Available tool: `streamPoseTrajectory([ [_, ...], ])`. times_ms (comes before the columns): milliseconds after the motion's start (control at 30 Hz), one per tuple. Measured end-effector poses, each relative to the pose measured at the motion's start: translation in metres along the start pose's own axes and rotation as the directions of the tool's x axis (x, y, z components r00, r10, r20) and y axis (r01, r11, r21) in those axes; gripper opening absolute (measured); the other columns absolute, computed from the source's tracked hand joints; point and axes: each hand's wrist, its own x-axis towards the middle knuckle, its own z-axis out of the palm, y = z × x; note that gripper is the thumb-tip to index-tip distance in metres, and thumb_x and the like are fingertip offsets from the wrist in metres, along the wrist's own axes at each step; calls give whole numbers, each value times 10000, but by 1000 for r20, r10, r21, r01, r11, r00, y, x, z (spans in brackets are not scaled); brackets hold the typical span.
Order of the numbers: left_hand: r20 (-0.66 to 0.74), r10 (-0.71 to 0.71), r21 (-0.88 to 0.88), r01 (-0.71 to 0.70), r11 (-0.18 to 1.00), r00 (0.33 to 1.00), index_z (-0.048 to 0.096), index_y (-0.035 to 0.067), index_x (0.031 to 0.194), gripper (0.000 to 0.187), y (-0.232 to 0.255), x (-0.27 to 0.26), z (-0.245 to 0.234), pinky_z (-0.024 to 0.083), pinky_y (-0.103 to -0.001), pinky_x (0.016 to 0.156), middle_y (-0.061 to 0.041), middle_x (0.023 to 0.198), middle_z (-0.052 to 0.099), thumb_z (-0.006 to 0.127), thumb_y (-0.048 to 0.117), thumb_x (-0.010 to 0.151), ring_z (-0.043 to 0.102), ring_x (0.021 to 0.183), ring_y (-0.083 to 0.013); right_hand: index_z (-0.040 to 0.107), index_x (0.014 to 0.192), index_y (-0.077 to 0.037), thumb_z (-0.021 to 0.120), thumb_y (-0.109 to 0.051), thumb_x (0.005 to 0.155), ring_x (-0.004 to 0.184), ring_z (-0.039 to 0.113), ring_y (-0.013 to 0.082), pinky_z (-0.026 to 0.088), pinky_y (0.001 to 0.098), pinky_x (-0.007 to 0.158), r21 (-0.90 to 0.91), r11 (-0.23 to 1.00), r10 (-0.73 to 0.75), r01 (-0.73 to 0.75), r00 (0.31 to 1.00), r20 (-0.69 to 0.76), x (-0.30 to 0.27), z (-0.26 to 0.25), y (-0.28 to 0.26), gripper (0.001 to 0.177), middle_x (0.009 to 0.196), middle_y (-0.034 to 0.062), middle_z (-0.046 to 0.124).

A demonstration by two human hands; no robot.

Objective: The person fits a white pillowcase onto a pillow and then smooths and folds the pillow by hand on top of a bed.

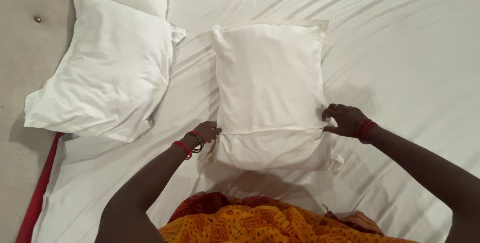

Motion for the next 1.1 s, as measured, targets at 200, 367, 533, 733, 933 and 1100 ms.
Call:
streamPoseTrajectory([
  [200, 31, -24, -17, 25, 1000, 999, 690, 72, 966, 364, 8, -23, -18, 561, -354, 618, -37, 819, 749, 646, 432, 945, 673, 662, -156, 645, 1126, -187, 681, -358, 886, 1040, 689, 275, 567, 428, 859, -139, 980, 148, -145, 989, 17, 5, 29, 27, 296, 1089, 25, 722],
  [367, 11, 27, 138, -28, 990, 1000, 662, 37, 982, 386, 3, -31, -15, 580, -374, 693, -74, 829, 778, 602, 419, 966, 727, 685, -194, 632, 1067, -172, 692, -352, 845, 946, 679, 289, 538, 436, 858, -159, 981, -104, 114, 992, 67, -5, 45, 32, 293, 1030, 47, 710],
  [533, -117, 148, 461, -79, 884, 982, 711, 88, 956, 409, 25, -47, -17, 539, -485, 810, -132, 941, 736, 486, 425, 1010, 699, 885, -324, 588, 1053, -167, 658, -305, 877, 908, 696, 250, 538, 414, 835, 39, 999, -14, 10, 994, 110, -21, 27, 9, 235, 928, 17, 710],
  [733, -96, 760, 498, -631, 596, 643, 692, 58, 923, 332, 130, -95, 23, 534, -511, 766, -164, 899, 714, 523, 325, 1027, 667, 845, -370, 589, 1042, -160, 641, -286, 868, 885, 682, 247, 541, 412, 807, 121, 989, -65, 81, 989, -130, -27, 17, 0, 221, 904, 40, 680],
  [933, 140, 984, 493, -870, 30, 113, 460, 118, 1450, 544, 206, -125, 114, 400, -493, 1085, -188, 1464, 584, 542, 373, 976, 573, 1325, -342, 608, 932, -127, 628, -318, 924, 903, 644, 276, 537, 423, 804, 108, 974, -176, 200, 964, -199, -22, 10, -8, 192, 954, 69, 635],
  [1100, 246, 747, 515, -736, 439, 617, 298, 46, 1599, 779, 238, -91, 101, 452, -482, 1107, -240, 1465, 547, 566, 448, 988, 569, 1300, -373, 598, 947, -111, 611, -293, 932, 879, 638, 291, 526, 442, 801, 93, 971, -204, 222, 964, -172, -19, 10, -7, 183, 943, 79, 628],
])
